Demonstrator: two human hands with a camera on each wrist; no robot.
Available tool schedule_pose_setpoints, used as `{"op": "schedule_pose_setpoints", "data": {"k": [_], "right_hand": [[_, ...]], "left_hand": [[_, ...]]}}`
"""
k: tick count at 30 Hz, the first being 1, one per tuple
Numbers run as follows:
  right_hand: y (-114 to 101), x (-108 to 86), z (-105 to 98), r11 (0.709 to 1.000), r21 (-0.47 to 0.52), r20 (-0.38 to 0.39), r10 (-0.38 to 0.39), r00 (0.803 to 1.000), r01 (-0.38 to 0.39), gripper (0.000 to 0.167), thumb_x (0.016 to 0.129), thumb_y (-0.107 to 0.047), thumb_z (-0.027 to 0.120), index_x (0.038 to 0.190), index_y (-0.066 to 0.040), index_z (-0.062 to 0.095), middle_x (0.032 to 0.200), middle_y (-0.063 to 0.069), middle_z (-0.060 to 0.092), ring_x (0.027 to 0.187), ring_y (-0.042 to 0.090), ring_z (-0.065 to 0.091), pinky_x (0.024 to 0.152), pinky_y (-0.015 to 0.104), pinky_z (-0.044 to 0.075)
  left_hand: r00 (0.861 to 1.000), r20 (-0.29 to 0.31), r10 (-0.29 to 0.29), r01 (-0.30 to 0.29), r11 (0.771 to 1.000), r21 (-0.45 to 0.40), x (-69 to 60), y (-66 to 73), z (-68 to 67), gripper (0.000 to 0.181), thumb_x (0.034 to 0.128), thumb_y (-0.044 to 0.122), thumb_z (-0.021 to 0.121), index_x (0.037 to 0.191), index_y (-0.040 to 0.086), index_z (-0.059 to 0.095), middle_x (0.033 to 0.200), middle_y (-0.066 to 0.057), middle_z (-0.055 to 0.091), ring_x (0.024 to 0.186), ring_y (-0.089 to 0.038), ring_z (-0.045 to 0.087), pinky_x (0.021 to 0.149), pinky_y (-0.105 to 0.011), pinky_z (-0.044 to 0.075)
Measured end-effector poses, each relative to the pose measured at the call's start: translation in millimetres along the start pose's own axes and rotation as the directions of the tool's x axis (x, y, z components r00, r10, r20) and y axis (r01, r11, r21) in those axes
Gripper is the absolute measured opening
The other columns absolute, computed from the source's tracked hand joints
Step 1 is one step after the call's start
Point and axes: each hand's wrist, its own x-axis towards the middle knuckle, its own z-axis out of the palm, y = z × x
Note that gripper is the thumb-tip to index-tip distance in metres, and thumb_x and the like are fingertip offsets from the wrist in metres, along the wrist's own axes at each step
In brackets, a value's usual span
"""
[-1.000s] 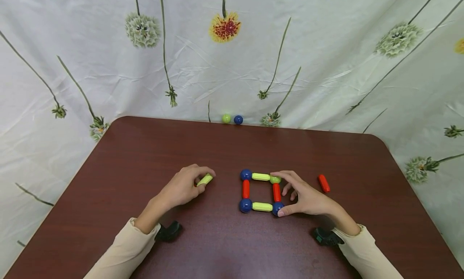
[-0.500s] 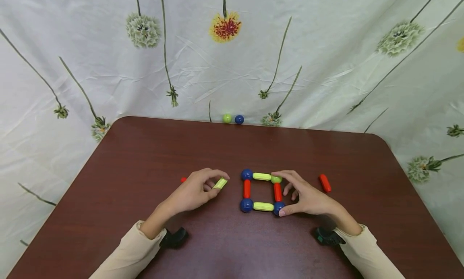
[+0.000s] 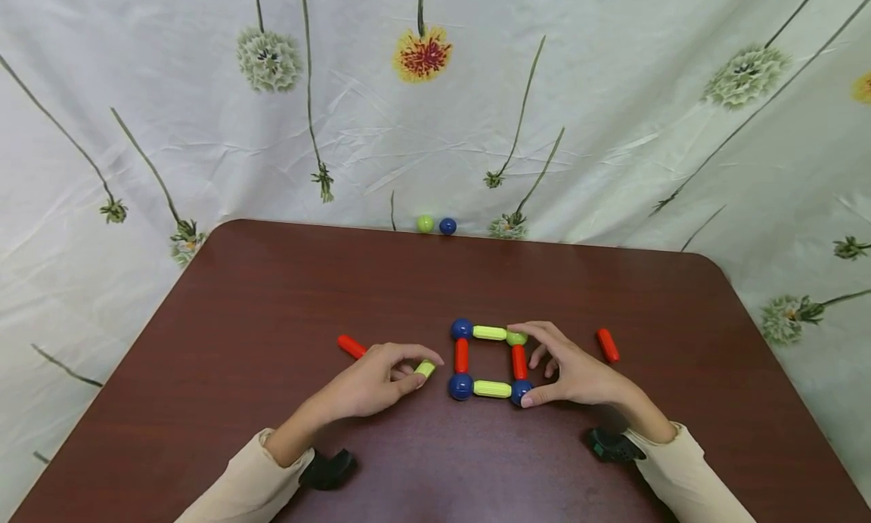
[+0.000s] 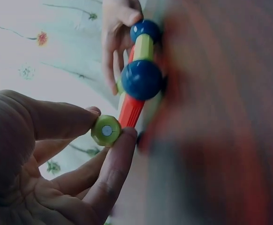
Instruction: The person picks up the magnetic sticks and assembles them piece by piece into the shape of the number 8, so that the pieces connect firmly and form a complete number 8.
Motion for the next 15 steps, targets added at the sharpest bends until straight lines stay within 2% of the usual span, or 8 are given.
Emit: {"op": "schedule_pose_setpoints", "data": {"k": [1, 3, 6, 8, 12, 15], "right_hand": [[-0.1, 0.1, 0.2, 1.0, 0.001, -0.001, -0.001, 1.0, 0.001, 0.097, 0.075, -0.035, 0.089, 0.154, -0.026, 0.034, 0.144, 0.007, 0.034, 0.098, 0.02, 0.055, 0.074, 0.028, 0.049], [-0.1, 0.3, 0.6, 1.0, 0.002, -0.002, -0.004, 1.0, 0.004, 0.096, 0.075, -0.035, 0.089, 0.154, -0.026, 0.035, 0.144, 0.007, 0.034, 0.098, 0.019, 0.055, 0.074, 0.027, 0.049], [-0.2, 0.1, 1.0, 1.0, 0.0, -0.004, -0.003, 1.0, 0.003, 0.096, 0.075, -0.035, 0.089, 0.154, -0.025, 0.035, 0.144, 0.007, 0.034, 0.098, 0.019, 0.055, 0.074, 0.028, 0.049], [-0.3, -0.4, 1.0, 1.0, -0.002, -0.004, 0.0, 1.0, 0.0, 0.096, 0.075, -0.035, 0.089, 0.154, -0.026, 0.035, 0.144, 0.007, 0.034, 0.098, 0.019, 0.055, 0.074, 0.027, 0.049], [-1.0, -1.2, 1.0, 1.0, -0.001, -0.004, 0.004, 1.0, -0.004, 0.096, 0.075, -0.035, 0.089, 0.153, -0.026, 0.035, 0.144, 0.008, 0.034, 0.098, 0.019, 0.055, 0.074, 0.027, 0.049], [-1.0, -1.2, 1.2, 1.0, -0.001, -0.005, 0.001, 1.0, -0.001, 0.096, 0.075, -0.035, 0.089, 0.153, -0.026, 0.035, 0.144, 0.008, 0.034, 0.097, 0.019, 0.055, 0.074, 0.027, 0.049]], "left_hand": [[1.0, 0.005, -0.007, 0.007, 1.0, -0.011, -1.6, 0.6, 1.6, 0.027, 0.0968, 0.007, 0.063, 0.122, 0.013, 0.069, 0.059, 0.009, 0.045, 0.054, -0.001, 0.04, 0.059, -0.018, 0.037], [1.0, 0.012, -0.02, 0.02, 0.999, -0.039, -5.5, 1.2, 5.6, 0.026, 0.0964, 0.007, 0.064, 0.121, 0.014, 0.069, 0.064, 0.007, 0.053, 0.056, -0.002, 0.046, 0.06, -0.018, 0.04], [0.999, 0.022, -0.025, 0.027, 0.996, -0.084, -12.0, 1.5, 13.9, 0.025, 0.0952, 0.008, 0.067, 0.12, 0.015, 0.07, 0.084, 0.001, 0.067, 0.066, -0.005, 0.059, 0.065, -0.021, 0.048], [0.999, 0.025, -0.026, 0.028, 0.995, -0.095, -16.5, 1.3, 20.1, 0.025, 0.0945, 0.009, 0.068, 0.118, 0.016, 0.071, 0.095, -0.001, 0.07, 0.072, -0.007, 0.065, 0.067, -0.022, 0.051], [0.999, 0.026, -0.025, 0.027, 0.993, -0.111, -23.6, 1.5, 31.1, 0.023, 0.0934, 0.011, 0.07, 0.116, 0.017, 0.072, 0.101, 0.0, 0.069, 0.077, -0.007, 0.068, 0.069, -0.023, 0.054], [0.999, 0.029, -0.02, 0.024, 0.989, -0.144, -25.2, 2.2, 37.0, 0.023, 0.0933, 0.013, 0.071, 0.116, 0.017, 0.072, 0.096, 0.002, 0.069, 0.074, -0.008, 0.069, 0.067, -0.023, 0.053]]}}
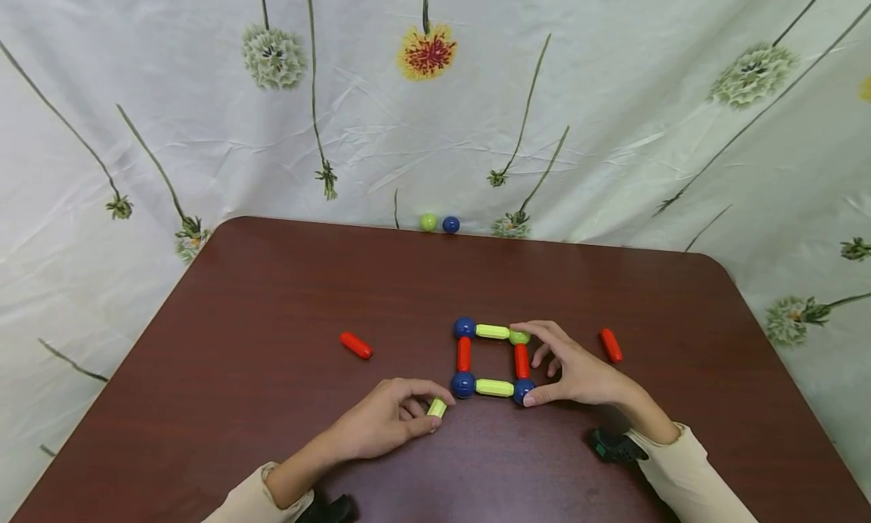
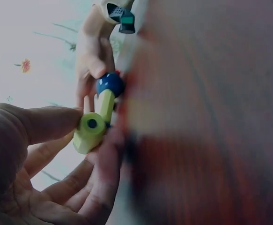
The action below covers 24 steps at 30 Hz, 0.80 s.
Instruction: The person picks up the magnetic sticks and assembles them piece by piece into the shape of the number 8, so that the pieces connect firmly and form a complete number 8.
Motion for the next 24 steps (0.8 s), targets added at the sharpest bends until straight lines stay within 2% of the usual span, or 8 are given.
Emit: {"op": "schedule_pose_setpoints", "data": {"k": [5, 8, 12, 19, 24], "right_hand": [[1.8, 0.2, -0.4, 1.0, -0.007, 0.001, -0.009, 1.0, 0.009, 0.095, 0.076, -0.034, 0.089, 0.154, -0.025, 0.034, 0.144, 0.008, 0.033, 0.097, 0.018, 0.055, 0.074, 0.027, 0.049], [2.2, 0.3, -0.5, 1.0, -0.007, -0.001, -0.012, 1.0, 0.012, 0.095, 0.076, -0.034, 0.089, 0.154, -0.025, 0.034, 0.144, 0.008, 0.034, 0.097, 0.018, 0.055, 0.074, 0.027, 0.049], [2.3, -0.3, -0.3, 1.0, -0.007, -0.003, -0.006, 1.0, 0.006, 0.096, 0.075, -0.035, 0.089, 0.154, -0.026, 0.035, 0.143, 0.007, 0.034, 0.097, 0.018, 0.055, 0.074, 0.027, 0.049], [2.0, 0.1, -0.3, 1.0, -0.008, -0.002, -0.007, 1.0, 0.007, 0.096, 0.075, -0.035, 0.089, 0.153, -0.025, 0.035, 0.145, 0.008, 0.033, 0.097, 0.018, 0.055, 0.074, 0.027, 0.049], [0.9, 1.0, -0.9, 1.0, -0.004, 0.002, -0.002, 1.0, 0.002, 0.095, 0.076, -0.033, 0.089, 0.154, -0.025, 0.035, 0.144, 0.009, 0.033, 0.097, 0.02, 0.055, 0.074, 0.028, 0.05]], "left_hand": [[0.998, 0.029, 0.05, -0.047, 0.995, -0.084, 2.4, -0.7, 6.9, 0.026, 0.0955, 0.013, 0.068, 0.121, 0.011, 0.069, 0.091, -0.006, 0.073, 0.073, -0.009, 0.069, 0.064, -0.021, 0.052], [0.996, 0.043, 0.076, -0.07, 0.99, -0.119, 3.0, -1.1, 10.2, 0.028, 0.0981, 0.011, 0.064, 0.125, 0.009, 0.066, 0.098, -0.011, 0.073, 0.078, -0.009, 0.07, 0.067, -0.021, 0.053], [0.997, 0.04, 0.062, -0.057, 0.992, -0.11, 2.6, -0.4, 13.5, 0.029, 0.0981, 0.008, 0.063, 0.126, 0.011, 0.066, 0.102, -0.01, 0.072, 0.08, -0.009, 0.07, 0.066, -0.019, 0.05], [0.998, 0.065, 0.018, -0.01, 0.993, -0.122, 4.0, 0.4, 20.5, 0.028, 0.0957, 0.009, 0.066, 0.123, 0.011, 0.068, 0.088, -0.003, 0.075, 0.071, -0.005, 0.066, 0.058, -0.016, 0.042], [0.999, 0.045, 0.001, 0.005, 0.991, -0.133, 7.3, 1.0, 26.6, 0.025, 0.0953, 0.009, 0.067, 0.12, 0.01, 0.07, 0.095, -0.003, 0.074, 0.074, -0.007, 0.07, 0.061, -0.017, 0.047]]}}
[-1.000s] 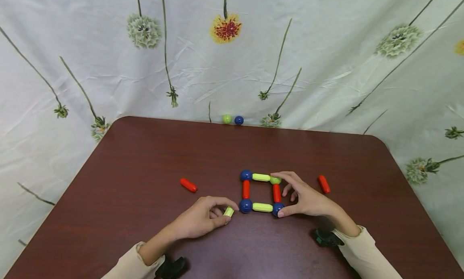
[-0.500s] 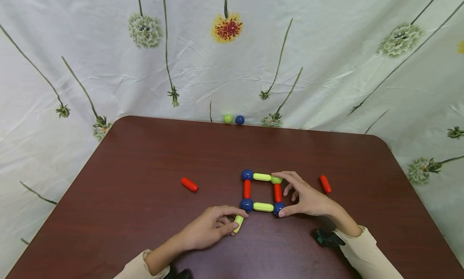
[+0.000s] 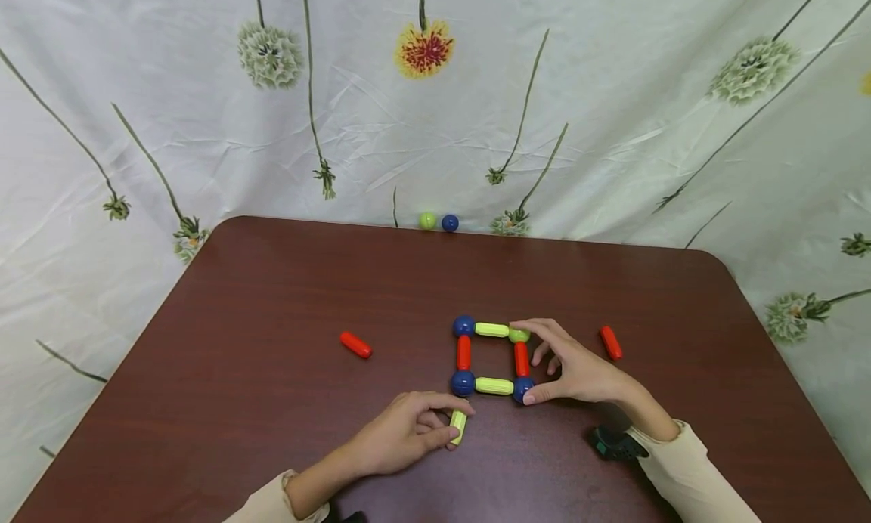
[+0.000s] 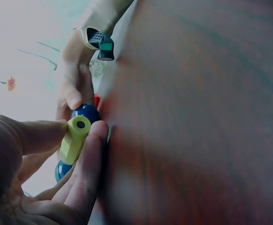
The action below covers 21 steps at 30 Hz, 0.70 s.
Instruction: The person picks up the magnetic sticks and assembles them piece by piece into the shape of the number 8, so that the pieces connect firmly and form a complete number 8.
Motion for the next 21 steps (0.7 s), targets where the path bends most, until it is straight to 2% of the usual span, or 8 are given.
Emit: {"op": "schedule_pose_setpoints", "data": {"k": [3, 7, 10, 12, 16, 21], "right_hand": [[-1.1, 0.5, -0.4, 1.0, 0.0, 0.004, 0.002, 1.0, -0.002, 0.095, 0.076, -0.032, 0.089, 0.154, -0.024, 0.034, 0.143, 0.009, 0.034, 0.098, 0.02, 0.055, 0.074, 0.028, 0.05], [-1.9, 1.0, -1.3, 1.0, -0.003, 0.006, 0.0, 1.0, 0.0, 0.096, 0.076, -0.032, 0.089, 0.154, -0.024, 0.034, 0.143, 0.009, 0.034, 0.098, 0.02, 0.055, 0.075, 0.028, 0.051], [-1.5, 1.1, -1.4, 1.0, -0.005, 0.007, -0.001, 1.0, 0.001, 0.096, 0.076, -0.032, 0.089, 0.154, -0.025, 0.034, 0.143, 0.009, 0.034, 0.098, 0.02, 0.054, 0.075, 0.028, 0.05], [-0.9, 1.1, -1.2, 1.0, -0.008, 0.007, -0.004, 1.0, 0.004, 0.096, 0.076, -0.032, 0.089, 0.154, -0.025, 0.034, 0.143, 0.009, 0.034, 0.098, 0.019, 0.054, 0.075, 0.028, 0.05], [-0.2, 0.6, -0.6, 1.0, -0.006, 0.008, -0.007, 1.0, 0.007, 0.096, 0.076, -0.032, 0.089, 0.154, -0.025, 0.034, 0.143, 0.009, 0.034, 0.098, 0.019, 0.054, 0.075, 0.028, 0.05], [0.0, -0.3, -0.2, 1.0, 0.003, 0.011, -0.002, 1.0, 0.002, 0.095, 0.076, -0.032, 0.089, 0.154, -0.025, 0.034, 0.143, 0.009, 0.034, 0.099, 0.02, 0.054, 0.075, 0.028, 0.05]], "left_hand": [[0.999, -0.031, -0.021, 0.021, 1.0, -0.017, 2.0, 0.6, 2.4, 0.022, 0.0946, 0.01, 0.068, 0.117, 0.01, 0.07, 0.093, -0.003, 0.074, 0.075, -0.01, 0.072, 0.061, -0.019, 0.048], [0.998, -0.051, -0.045, 0.044, 0.999, -0.021, 4.4, 1.5, 3.5, 0.021, 0.0943, 0.011, 0.069, 0.115, 0.011, 0.07, 0.082, -0.002, 0.074, 0.072, -0.013, 0.073, 0.057, -0.018, 0.042], [0.998, -0.048, -0.045, 0.044, 0.999, -0.01, 5.1, 2.0, 3.5, 0.021, 0.0949, 0.013, 0.069, 0.116, 0.011, 0.07, 0.083, -0.002, 0.073, 0.071, -0.013, 0.072, 0.055, -0.018, 0.04], [0.998, -0.047, -0.032, 0.032, 0.999, 0.004, 4.8, 2.5, 3.2, 0.021, 0.0952, 0.013, 0.069, 0.116, 0.01, 0.07, 0.087, -0.002, 0.071, 0.071, -0.012, 0.072, 0.056, -0.018, 0.043], [0.998, -0.064, 0.018, -0.012, 0.996, 0.09, 3.0, 4.4, 3.0, 0.021, 0.095, 0.014, 0.069, 0.116, 0.011, 0.071, 0.093, -0.001, 0.063, 0.073, -0.006, 0.069, 0.063, -0.02, 0.05], [0.995, -0.077, 0.058, -0.041, 0.978, 0.203, 2.2, 7.0, 4.5, 0.021, 0.0947, 0.016, 0.07, 0.116, 0.014, 0.072, 0.089, 0.005, 0.059, 0.071, 0.001, 0.058, 0.066, -0.019, 0.05]]}}
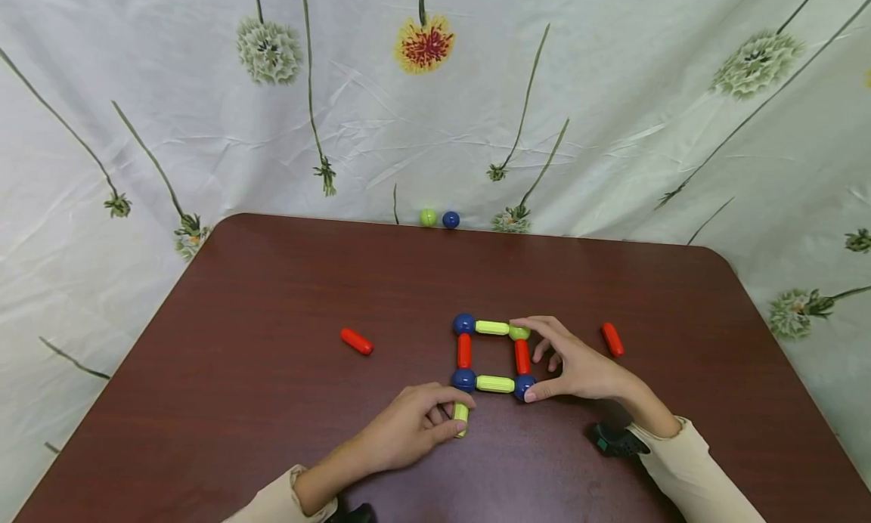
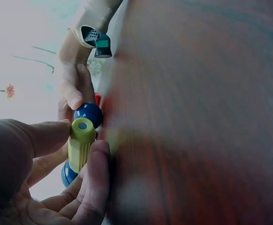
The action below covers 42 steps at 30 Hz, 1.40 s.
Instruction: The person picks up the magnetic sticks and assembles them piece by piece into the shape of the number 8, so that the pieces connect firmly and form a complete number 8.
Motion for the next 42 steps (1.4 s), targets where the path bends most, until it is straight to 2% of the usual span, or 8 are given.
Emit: {"op": "schedule_pose_setpoints", "data": {"k": [12, 20, 24, 29, 35, 38, 42], "right_hand": [[1.0, 0.2, -1.3, 1.0, -0.01, 0.001, -0.007, 1.0, 0.007, 0.097, 0.075, -0.032, 0.089, 0.154, -0.025, 0.034, 0.144, 0.008, 0.034, 0.098, 0.019, 0.054, 0.075, 0.028, 0.05], [0.4, 0.8, -0.1, 1.0, -0.004, 0.005, -0.002, 1.0, 0.002, 0.096, 0.076, -0.032, 0.089, 0.154, -0.025, 0.034, 0.144, 0.008, 0.033, 0.098, 0.02, 0.054, 0.075, 0.028, 0.049], [0.0, 0.6, 0.0, 1.0, -0.001, 0.007, 0.005, 1.0, -0.005, 0.096, 0.076, -0.031, 0.089, 0.154, -0.025, 0.034, 0.144, 0.008, 0.033, 0.099, 0.02, 0.054, 0.075, 0.028, 0.05], [-0.1, 0.0, -0.1, 1.0, -0.003, 0.004, 0.005, 1.0, -0.005, 0.096, 0.075, -0.032, 0.089, 0.154, -0.026, 0.034, 0.143, 0.007, 0.034, 0.099, 0.02, 0.054, 0.075, 0.028, 0.049], [0.6, -0.5, -0.4, 1.0, 0.004, 0.005, 0.002, 1.0, -0.002, 0.096, 0.075, -0.033, 0.089, 0.154, -0.026, 0.034, 0.143, 0.007, 0.033, 0.098, 0.02, 0.054, 0.075, 0.028, 0.049], [1.1, -0.5, -0.7, 1.0, 0.005, 0.003, 0.0, 1.0, 0.0, 0.096, 0.075, -0.033, 0.089, 0.154, -0.026, 0.034, 0.143, 0.006, 0.034, 0.098, 0.02, 0.054, 0.075, 0.028, 0.049], [1.2, -0.7, -0.8, 1.0, 0.004, -0.001, 0.003, 1.0, -0.003, 0.096, 0.075, -0.034, 0.09, 0.154, -0.026, 0.035, 0.142, 0.006, 0.034, 0.098, 0.019, 0.054, 0.075, 0.028, 0.049]], "left_hand": [[0.999, -0.005, 0.042, -0.042, 0.997, 0.067, 1.7, -4.1, 2.6, 0.026, 0.0948, 0.018, 0.07, 0.121, 0.014, 0.07, 0.089, 0.008, 0.06, 0.069, 0.004, 0.057, 0.065, -0.018, 0.05], [1.0, 0.007, 0.026, -0.027, 0.994, 0.102, 1.7, -1.7, -9.7, 0.026, 0.0953, 0.014, 0.069, 0.121, 0.016, 0.072, 0.085, 0.01, 0.064, 0.069, 0.003, 0.06, 0.063, -0.018, 0.051], [0.999, -0.034, 0.042, -0.036, 0.987, 0.155, 5.3, 0.7, -21.0, 0.023, 0.0958, 0.018, 0.069, 0.118, 0.015, 0.072, 0.086, 0.011, 0.065, 0.07, 0.002, 0.058, 0.064, -0.02, 0.05], [0.991, -0.12, 0.066, -0.037, 0.973, 0.229, 18.2, 5.5, -44.9, 0.021, 0.0946, 0.019, 0.071, 0.115, 0.014, 0.073, 0.085, 0.012, 0.063, 0.071, -0.002, 0.057, 0.066, -0.022, 0.05], [0.975, -0.208, 0.078, -0.009, 0.95, 0.311, 46.2, 6.6, -87.6, 0.021, 0.0933, 0.017, 0.072, 0.112, 0.007, 0.073, 0.09, 0.003, 0.067, 0.079, -0.012, 0.06, 0.073, -0.028, 0.052], [0.974, -0.219, 0.062, 0.018, 0.938, 0.346, 64.6, 1.3, -111.8, 0.024, 0.0929, 0.017, 0.072, 0.114, 0.005, 0.072, 0.098, -0.005, 0.069, 0.087, -0.019, 0.062, 0.079, -0.036, 0.053], [0.98, -0.199, 0.01, 0.062, 0.934, 0.353, 91.4, -5.5, -142.7, 0.029, 0.0932, 0.019, 0.071, 0.119, 0.006, 0.07, 0.114, -0.011, 0.068, 0.101, -0.027, 0.062, 0.089, -0.044, 0.052]]}}
